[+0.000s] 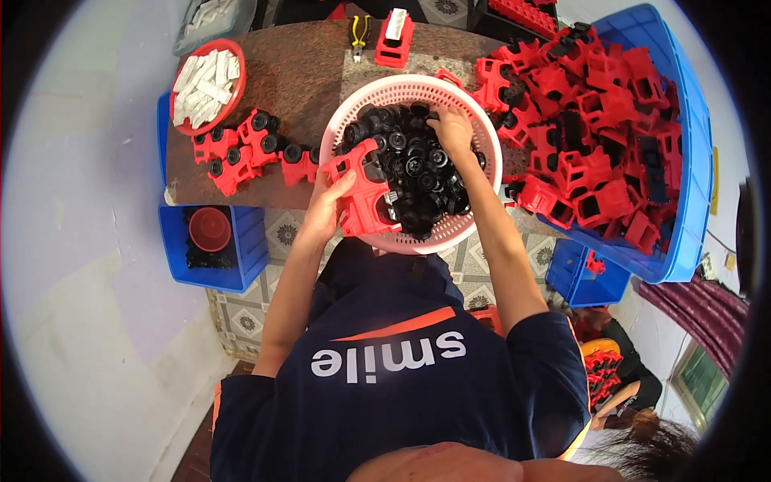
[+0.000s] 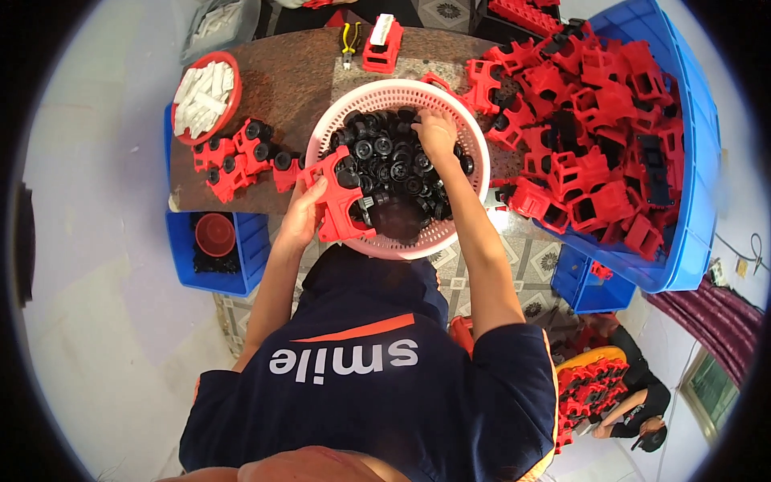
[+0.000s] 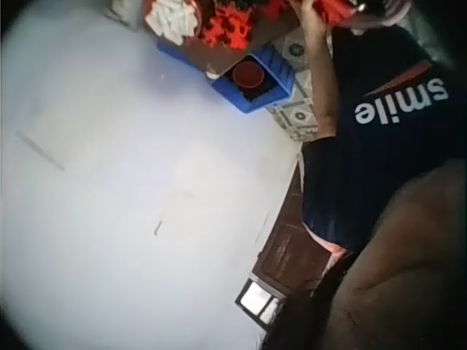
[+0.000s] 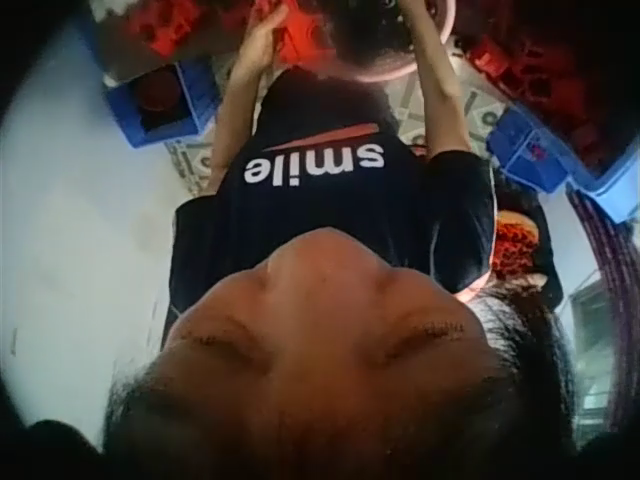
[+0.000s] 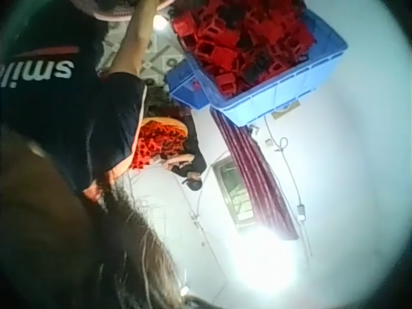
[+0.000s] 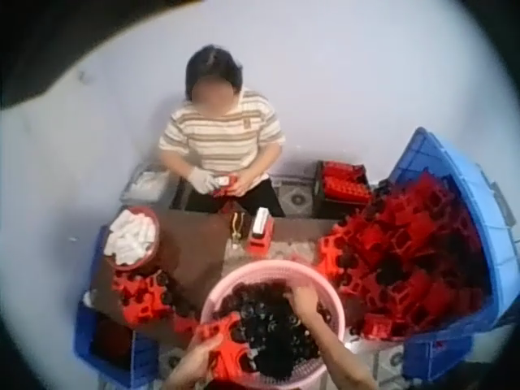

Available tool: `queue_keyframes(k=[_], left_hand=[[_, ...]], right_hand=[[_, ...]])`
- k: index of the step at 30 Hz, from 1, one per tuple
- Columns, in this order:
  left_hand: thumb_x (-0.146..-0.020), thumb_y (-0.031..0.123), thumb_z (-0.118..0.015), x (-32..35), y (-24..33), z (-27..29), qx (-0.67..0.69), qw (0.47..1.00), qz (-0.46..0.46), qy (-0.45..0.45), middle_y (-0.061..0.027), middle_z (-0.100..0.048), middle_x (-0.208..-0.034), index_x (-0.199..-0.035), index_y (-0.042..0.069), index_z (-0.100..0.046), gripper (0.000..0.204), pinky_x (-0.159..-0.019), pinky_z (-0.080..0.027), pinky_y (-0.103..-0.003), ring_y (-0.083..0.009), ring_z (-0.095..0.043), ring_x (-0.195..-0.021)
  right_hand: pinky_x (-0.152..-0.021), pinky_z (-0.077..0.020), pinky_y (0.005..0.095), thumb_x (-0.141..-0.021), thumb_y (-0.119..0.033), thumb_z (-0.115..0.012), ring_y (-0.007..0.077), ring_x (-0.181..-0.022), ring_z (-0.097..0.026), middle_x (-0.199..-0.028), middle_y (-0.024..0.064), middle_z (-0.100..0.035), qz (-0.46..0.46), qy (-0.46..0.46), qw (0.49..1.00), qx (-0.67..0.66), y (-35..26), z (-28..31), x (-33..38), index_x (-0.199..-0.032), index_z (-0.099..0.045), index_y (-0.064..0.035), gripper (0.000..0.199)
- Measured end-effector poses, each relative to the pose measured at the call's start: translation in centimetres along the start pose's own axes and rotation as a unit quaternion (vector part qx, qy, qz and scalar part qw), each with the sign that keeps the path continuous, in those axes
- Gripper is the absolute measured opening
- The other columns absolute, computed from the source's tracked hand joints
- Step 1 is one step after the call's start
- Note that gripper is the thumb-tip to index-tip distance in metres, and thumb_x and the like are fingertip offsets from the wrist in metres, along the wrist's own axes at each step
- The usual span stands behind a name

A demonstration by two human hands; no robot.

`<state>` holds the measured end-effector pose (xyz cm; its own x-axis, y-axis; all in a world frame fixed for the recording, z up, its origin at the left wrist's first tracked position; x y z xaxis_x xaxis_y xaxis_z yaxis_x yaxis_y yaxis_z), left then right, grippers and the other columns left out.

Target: The person assembles toy car components by attaching black wheels to a red chassis by hand.

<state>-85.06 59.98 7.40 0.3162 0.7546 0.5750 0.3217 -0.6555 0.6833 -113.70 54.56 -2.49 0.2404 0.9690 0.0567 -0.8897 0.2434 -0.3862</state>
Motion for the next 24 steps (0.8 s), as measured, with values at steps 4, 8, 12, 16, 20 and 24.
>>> queue_keyframes(k=[4, 8, 12, 16, 20, 24], left_hand=[[-0.084, 0.015, -0.075, 0.5, 1.3, -0.4, -0.028, 1.000, -0.001, 0.008, -0.0120, -0.055, -0.123, -0.131, 0.003, -0.038, 0.062, -0.095, -0.051, -0.040, -0.0228, -0.057, -0.113], [-0.082, 0.016, -0.076, 0.4, 1.4, -1.7, -0.038, 0.998, -0.001, -0.041, -0.0121, -0.055, -0.123, -0.129, 0.003, -0.039, 0.061, -0.095, -0.050, -0.040, -0.0228, -0.058, -0.112], [-0.080, 0.016, -0.078, 0.5, 0.9, -1.4, -0.067, 0.997, 0.009, -0.045, -0.0127, -0.054, -0.124, -0.130, 0.002, -0.039, 0.065, -0.100, -0.046, -0.040, -0.0232, -0.055, -0.117], [-0.075, 0.017, -0.083, 0.6, 0.2, -1.4, -0.033, 0.984, 0.048, -0.170, -0.0146, -0.049, -0.133, -0.143, 0.004, -0.028, 0.088, -0.107, -0.040, -0.042, -0.0259, -0.047, -0.127], [-0.061, 0.022, -0.093, 2.6, -0.4, -0.4, -0.212, 0.974, 0.018, -0.075, -0.0204, -0.044, -0.138, -0.149, 0.006, -0.014, 0.120, -0.109, -0.037, -0.043, -0.0293, -0.042, -0.133], [-0.057, 0.022, -0.095, 3.6, -1.1, -0.5, -0.201, 0.976, 0.018, -0.085, -0.0193, -0.045, -0.136, -0.150, 0.008, -0.014, 0.124, -0.106, -0.041, -0.042, -0.0289, -0.050, -0.124]], right_hand=[[-0.075, -0.0503, 0.0276, -0.085, -0.012, -0.072, 0.0133, -0.082, -0.063, -0.092, 0.0035, -0.069, -0.093, -0.053, 0.837, -0.536, -5.4, 7.2, 5.6, -0.105, -0.065, -0.0054, 0.023], [-0.079, -0.0516, 0.0237, -0.086, -0.007, -0.073, 0.0076, -0.086, -0.061, -0.094, -0.0007, -0.066, -0.034, -0.128, 0.738, -0.662, -12.3, 10.2, 10.0, -0.107, -0.065, -0.0036, 0.022], [-0.077, -0.0517, 0.0245, -0.082, -0.011, -0.077, 0.0072, -0.084, -0.061, -0.091, 0.0007, -0.066, -0.053, -0.141, 0.806, -0.573, -13.1, 9.2, 11.2, -0.104, -0.064, -0.0014, 0.026], [-0.088, -0.0503, 0.0321, -0.077, -0.032, -0.081, 0.0165, -0.103, -0.058, -0.121, 0.0135, -0.058, -0.040, -0.154, 0.848, -0.505, -13.2, 8.6, 12.6, -0.136, -0.044, -0.0044, 0.075], [-0.096, -0.0471, 0.0342, -0.075, -0.020, -0.083, 0.0214, -0.116, -0.053, -0.135, 0.0123, -0.049, -0.062, -0.257, 0.689, -0.674, -15.7, 6.2, 15.1, -0.144, -0.036, -0.0079, 0.084], [-0.097, -0.0468, 0.0346, -0.071, -0.012, -0.085, 0.0193, -0.115, -0.054, -0.128, 0.0112, -0.053, -0.058, -0.198, 0.677, -0.707, -15.1, 6.0, 16.6, -0.137, -0.041, -0.0050, 0.079]])
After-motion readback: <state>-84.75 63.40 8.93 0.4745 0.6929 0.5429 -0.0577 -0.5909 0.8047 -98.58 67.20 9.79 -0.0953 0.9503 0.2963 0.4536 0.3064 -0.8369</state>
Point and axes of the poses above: each hand's wrist, its own x-axis away from the middle knuckle, its own z-axis out of the back of the hand, y = z × x, the point moved 9 cm from there along -x, towards the middle knuckle
